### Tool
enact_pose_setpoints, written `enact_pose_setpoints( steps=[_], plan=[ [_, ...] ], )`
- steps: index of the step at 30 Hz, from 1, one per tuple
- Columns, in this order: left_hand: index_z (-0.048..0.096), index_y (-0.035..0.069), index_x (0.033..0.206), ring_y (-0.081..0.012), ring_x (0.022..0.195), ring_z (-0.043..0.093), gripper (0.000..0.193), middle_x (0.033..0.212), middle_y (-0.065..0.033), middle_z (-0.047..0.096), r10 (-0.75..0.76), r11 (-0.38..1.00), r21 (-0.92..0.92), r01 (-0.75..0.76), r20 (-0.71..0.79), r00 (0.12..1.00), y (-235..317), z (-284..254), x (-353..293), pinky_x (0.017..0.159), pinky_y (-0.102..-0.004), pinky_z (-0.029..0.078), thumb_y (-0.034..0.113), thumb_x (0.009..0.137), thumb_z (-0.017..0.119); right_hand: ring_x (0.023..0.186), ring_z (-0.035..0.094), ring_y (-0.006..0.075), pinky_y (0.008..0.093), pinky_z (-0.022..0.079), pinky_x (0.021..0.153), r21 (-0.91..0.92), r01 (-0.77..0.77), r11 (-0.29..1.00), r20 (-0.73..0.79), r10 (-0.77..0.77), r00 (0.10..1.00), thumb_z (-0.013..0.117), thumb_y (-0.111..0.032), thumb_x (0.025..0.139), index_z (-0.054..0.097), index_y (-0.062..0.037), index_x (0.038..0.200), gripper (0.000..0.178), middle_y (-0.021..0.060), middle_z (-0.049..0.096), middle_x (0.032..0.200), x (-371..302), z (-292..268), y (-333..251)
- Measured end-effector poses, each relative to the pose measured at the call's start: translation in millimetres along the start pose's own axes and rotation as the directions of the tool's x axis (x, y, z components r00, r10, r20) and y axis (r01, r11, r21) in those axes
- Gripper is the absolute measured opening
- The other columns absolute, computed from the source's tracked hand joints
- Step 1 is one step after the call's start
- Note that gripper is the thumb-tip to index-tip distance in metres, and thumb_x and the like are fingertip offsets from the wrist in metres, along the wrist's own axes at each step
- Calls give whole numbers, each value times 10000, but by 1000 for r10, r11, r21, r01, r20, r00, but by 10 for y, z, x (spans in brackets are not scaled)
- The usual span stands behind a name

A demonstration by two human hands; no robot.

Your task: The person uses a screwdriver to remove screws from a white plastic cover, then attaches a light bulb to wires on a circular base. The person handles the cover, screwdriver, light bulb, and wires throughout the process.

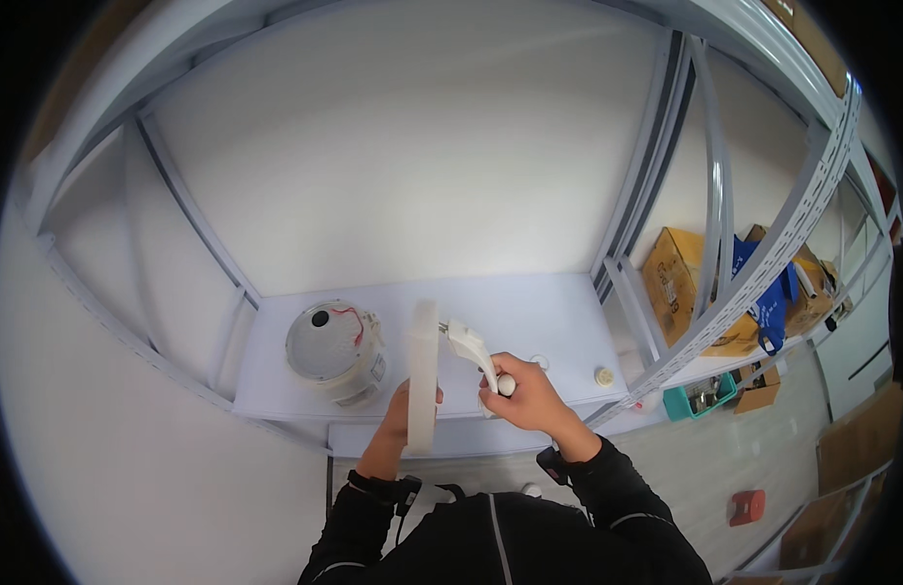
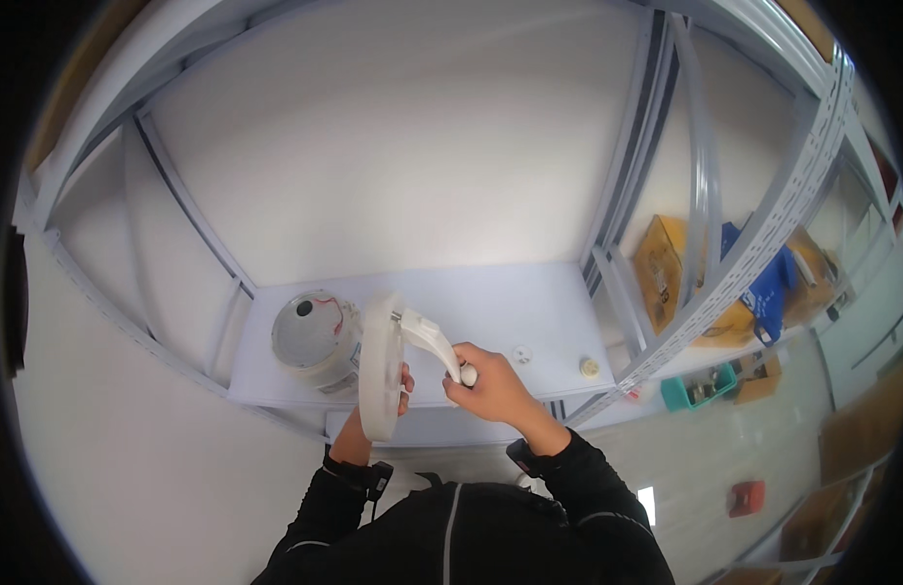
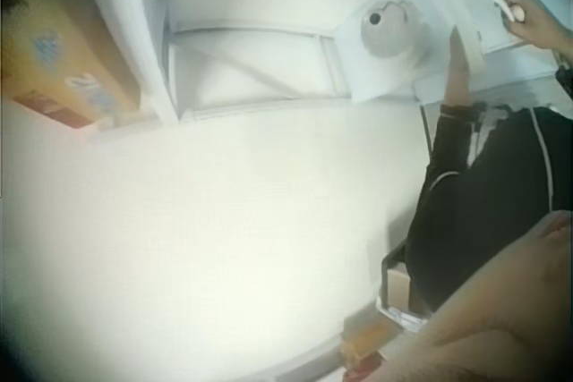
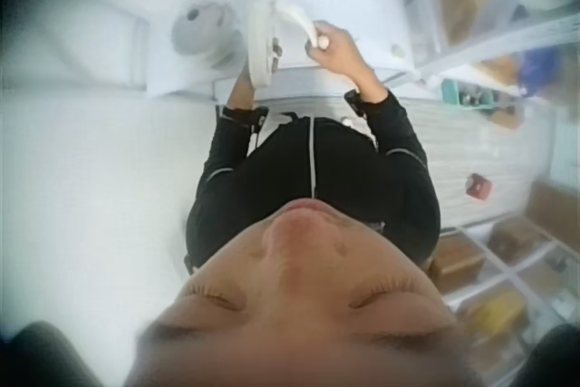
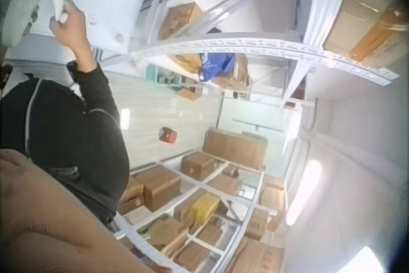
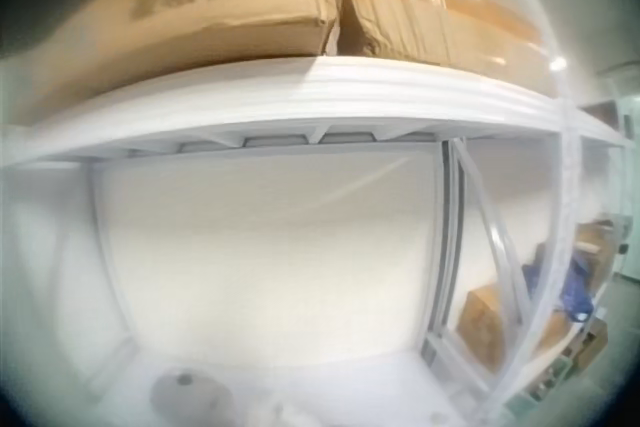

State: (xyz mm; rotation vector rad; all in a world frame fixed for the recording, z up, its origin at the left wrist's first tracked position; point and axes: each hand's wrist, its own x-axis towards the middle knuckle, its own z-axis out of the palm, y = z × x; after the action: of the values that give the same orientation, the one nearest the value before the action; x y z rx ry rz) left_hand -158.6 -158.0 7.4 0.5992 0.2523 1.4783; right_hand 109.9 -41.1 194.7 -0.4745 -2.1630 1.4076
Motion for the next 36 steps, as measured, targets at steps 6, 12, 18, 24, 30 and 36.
enact_pose_setpoints(
  steps=[6, 12, 18, 24, 30, 36],
  plan=[
    [632, 44, 1224, -246, 646, 716, 306, 921, -103, 680, 139, 973, -150, -175, -224, 965, 38, 518, -33, 552, -407, 620, 301, 1096, 527, 890, 711, 138, 302, 573, 814, -40, 0, 999, -17, 0, 1000, 741, -30, 901, 668, -19, 1203, 311, 44, 738, 972, 24, 43, 95],
    [580, -10, 1304, -237, 927, 733, 368, 1095, -123, 690, 441, 858, 513, -4, -735, 515, 121, 715, 83, 777, -406, 627, 266, 1060, 596, 721, 690, 139, 283, 549, 632, 81, -213, 974, -280, 227, 933, 706, -27, 911, 591, 4, 1337, 442, 84, 763, 921, 1, -342, 307],
    [571, -24, 1302, -240, 965, 725, 339, 1111, -139, 692, 406, 791, 580, 198, -738, 539, -275, 162, 170, 759, -376, 610, 187, 1044, 513, 592, 666, 195, 329, 513, 571, 87, -410, 908, -463, 402, 790, 763, -162, 875, 549, 20, 1323, 529, 115, 711, 713, -126, -588, 625],
    [544, -55, 1282, -269, 919, 737, 330, 1120, -183, 685, 309, 774, 493, 397, -842, 442, -676, 90, 651, 654, -387, 610, 151, 1031, 488, 676, 725, 259, 377, 560, 680, -31, -583, 812, -479, 500, 722, 748, -242, 869, 629, 23, 1278, 502, 157, 731, 733, -455, -831, 1009],
    [493, -95, 1312, -284, 877, 740, 394, 1137, -236, 668, 342, 721, 554, 417, -807, 481, -1049, -496, 1252, 656, -401, 622, 137, 998, 535, 799, 767, 354, 434, 587, 775, -114, -696, 709, -490, 569, 660, 751, -300, 850, 659, 16, 1282, 543, 216, 759, 818, -548, -1219, 1454],
    [571, -85, 1282, -277, 824, 755, 363, 1089, -203, 714, 347, 714, 552, 431, -814, 466, -1166, -223, 1967, 614, -384, 610, 116, 985, 517, 1038, 730, 474, 502, 566, 938, -151, -757, 635, -474, 626, 619, 729, -310, 847, 592, -24, 1388, 627, 324, 751, 1023, -397, -1410, 1941]
  ],
)
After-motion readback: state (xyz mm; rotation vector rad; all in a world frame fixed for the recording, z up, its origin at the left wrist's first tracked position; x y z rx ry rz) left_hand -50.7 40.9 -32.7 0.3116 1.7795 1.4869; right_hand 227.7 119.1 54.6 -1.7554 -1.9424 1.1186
